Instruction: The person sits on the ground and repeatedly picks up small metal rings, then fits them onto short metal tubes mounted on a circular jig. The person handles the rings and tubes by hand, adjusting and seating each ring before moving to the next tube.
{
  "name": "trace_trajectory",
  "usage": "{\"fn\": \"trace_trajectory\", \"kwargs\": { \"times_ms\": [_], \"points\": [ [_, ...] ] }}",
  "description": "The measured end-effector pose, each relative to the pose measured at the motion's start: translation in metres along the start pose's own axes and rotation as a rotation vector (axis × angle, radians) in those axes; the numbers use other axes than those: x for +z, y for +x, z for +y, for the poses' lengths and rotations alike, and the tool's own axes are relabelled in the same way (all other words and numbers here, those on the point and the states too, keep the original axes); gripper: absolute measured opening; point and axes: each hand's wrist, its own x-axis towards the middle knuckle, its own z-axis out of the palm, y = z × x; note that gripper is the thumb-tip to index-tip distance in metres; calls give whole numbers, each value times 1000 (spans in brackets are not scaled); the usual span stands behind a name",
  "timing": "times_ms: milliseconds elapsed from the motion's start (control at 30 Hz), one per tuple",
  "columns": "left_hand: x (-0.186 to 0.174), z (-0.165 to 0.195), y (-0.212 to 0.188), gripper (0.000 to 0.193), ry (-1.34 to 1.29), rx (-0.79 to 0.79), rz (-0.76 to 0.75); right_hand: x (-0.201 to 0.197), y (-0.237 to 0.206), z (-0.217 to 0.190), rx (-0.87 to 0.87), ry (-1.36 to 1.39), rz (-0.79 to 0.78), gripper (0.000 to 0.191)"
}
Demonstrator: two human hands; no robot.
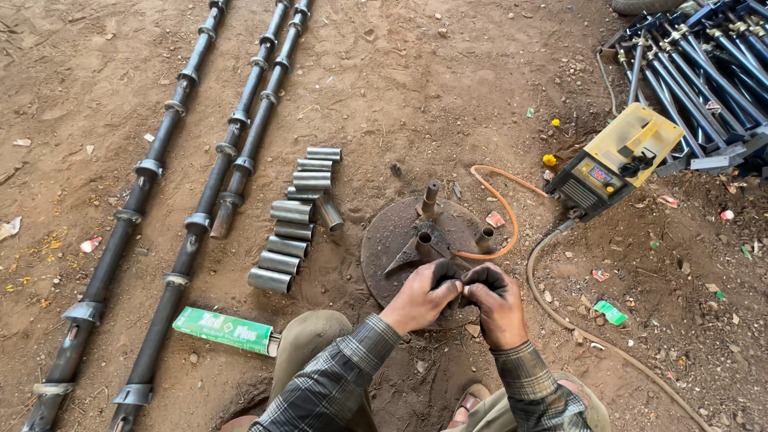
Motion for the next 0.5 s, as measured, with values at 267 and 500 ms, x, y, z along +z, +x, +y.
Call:
{"fn": "trace_trajectory", "kwargs": {
  "times_ms": [267, 500],
  "points": [
    [-4, -3, 1, 18, 54, 53, -2, 0, -7, -1, -108, -281, 22, 5],
    [-3, 0, -2, 17, 108, 17, 18, 12, -14, -12, -171, -378, 40, 11]
  ]
}}
